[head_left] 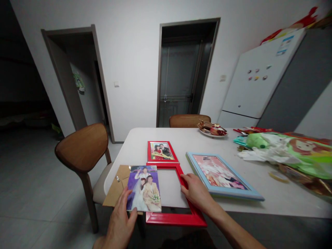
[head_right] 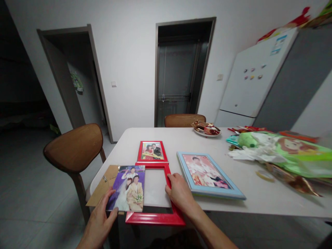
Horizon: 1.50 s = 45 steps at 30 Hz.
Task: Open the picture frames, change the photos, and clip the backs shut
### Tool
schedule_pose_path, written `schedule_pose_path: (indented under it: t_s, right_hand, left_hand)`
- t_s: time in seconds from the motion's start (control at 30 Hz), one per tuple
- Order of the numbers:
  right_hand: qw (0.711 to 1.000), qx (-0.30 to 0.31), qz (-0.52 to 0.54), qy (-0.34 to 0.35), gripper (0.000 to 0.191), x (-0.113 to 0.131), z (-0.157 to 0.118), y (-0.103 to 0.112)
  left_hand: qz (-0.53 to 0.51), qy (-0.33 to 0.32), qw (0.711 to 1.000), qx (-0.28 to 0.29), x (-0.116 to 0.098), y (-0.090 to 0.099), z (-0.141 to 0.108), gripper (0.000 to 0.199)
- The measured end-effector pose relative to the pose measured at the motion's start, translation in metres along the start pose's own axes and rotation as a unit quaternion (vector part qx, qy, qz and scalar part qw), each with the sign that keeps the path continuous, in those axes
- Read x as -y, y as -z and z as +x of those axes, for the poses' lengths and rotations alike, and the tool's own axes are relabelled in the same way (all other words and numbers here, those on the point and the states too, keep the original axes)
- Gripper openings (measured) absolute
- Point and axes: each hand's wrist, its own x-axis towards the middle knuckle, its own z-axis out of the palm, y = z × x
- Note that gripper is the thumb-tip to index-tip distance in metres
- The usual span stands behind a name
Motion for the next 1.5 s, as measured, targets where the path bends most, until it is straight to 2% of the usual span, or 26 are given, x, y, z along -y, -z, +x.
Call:
schedule_pose_path:
  t_s: [0.1,0.17,0.23,0.3,0.4,0.5,0.6,0.67,0.73,0.83,0.87,0.93,1.0,1.03,1.07,1.13,1.3,1.4,1.5]
  right_hand:
    - [0.994,-0.034,0.104,0.027,0.038,0.016,-0.001,-0.001]
    - [0.975,0.003,0.22,0.019,0.04,0.032,-0.001,-0.008]
    - [0.941,0.062,0.332,-0.012,0.045,0.049,0.0,-0.019]
    - [0.901,0.095,0.419,-0.054,0.053,0.064,0.005,-0.032]
    - [0.849,0.078,0.514,-0.094,0.06,0.084,0.014,-0.039]
    - [0.817,0.033,0.571,-0.067,0.059,0.104,0.017,-0.024]
    - [0.793,0.019,0.609,-0.008,0.058,0.122,0.012,0.003]
    - [0.772,0.025,0.636,0.017,0.057,0.128,0.008,0.018]
    - [0.769,0.026,0.639,0.008,0.054,0.125,0.004,0.023]
    - [0.785,0.048,0.609,-0.1,0.052,0.11,0.001,0.013]
    - [0.774,0.068,0.613,-0.144,0.051,0.104,0.0,0.006]
    - [0.727,0.106,0.65,-0.195,0.046,0.092,-0.001,-0.005]
    - [0.687,0.104,0.694,-0.188,0.041,0.083,-0.001,-0.01]
    - [0.681,0.087,0.706,-0.175,0.039,0.078,0.0,-0.009]
    - [0.684,0.07,0.707,-0.165,0.04,0.073,0.001,-0.007]
    - [0.708,0.056,0.685,-0.163,0.045,0.061,0.004,0.0]
    - [0.78,0.094,0.592,-0.18,0.052,0.028,0.012,0.013]
    - [0.816,0.093,0.545,-0.171,0.049,0.019,0.015,0.008]
    - [0.838,0.097,0.515,-0.149,0.046,0.019,0.018,0.001]
  left_hand:
    - [0.027,-0.051,0.998,0.004,-0.003,-0.002,0.0,0.039]
    - [0.042,-0.088,0.995,0.01,-0.008,-0.004,0.0,0.042]
    - [0.056,-0.12,0.991,0.026,-0.012,-0.007,0.0,0.046]
    - [0.067,-0.143,0.986,0.044,-0.015,-0.01,0.0,0.049]
    - [0.073,-0.164,0.982,0.056,-0.017,-0.014,0.002,0.054]
    - [0.054,-0.184,0.981,0.044,-0.022,-0.016,0.006,0.063]
    - [-0.015,-0.195,0.981,-0.007,-0.033,-0.012,0.015,0.065]
    - [-0.084,-0.172,0.98,-0.054,-0.042,-0.008,0.02,0.055]
    - [-0.167,-0.103,0.976,-0.095,-0.051,-0.005,0.024,0.042]
    - [-0.31,0.027,0.941,-0.129,-0.064,-0.008,0.026,0.035]
    - [-0.353,0.059,0.924,-0.134,-0.067,-0.012,0.026,0.036]
    - [-0.421,0.099,0.891,-0.136,-0.073,-0.021,0.025,0.039]
    - [-0.468,0.119,0.867,-0.123,-0.076,-0.029,0.025,0.041]
    - [-0.485,0.121,0.86,-0.107,-0.077,-0.031,0.024,0.042]
    - [-0.495,0.119,0.856,-0.087,-0.076,-0.032,0.025,0.045]
    - [-0.488,0.109,0.865,-0.046,-0.071,-0.031,0.025,0.05]
    - [-0.311,0.071,0.947,0.029,-0.052,-0.024,0.019,0.041]
    - [-0.18,0.005,0.98,0.089,-0.048,-0.027,0.01,0.04]
    - [-0.086,-0.08,0.987,0.114,-0.047,-0.035,0.003,0.042]
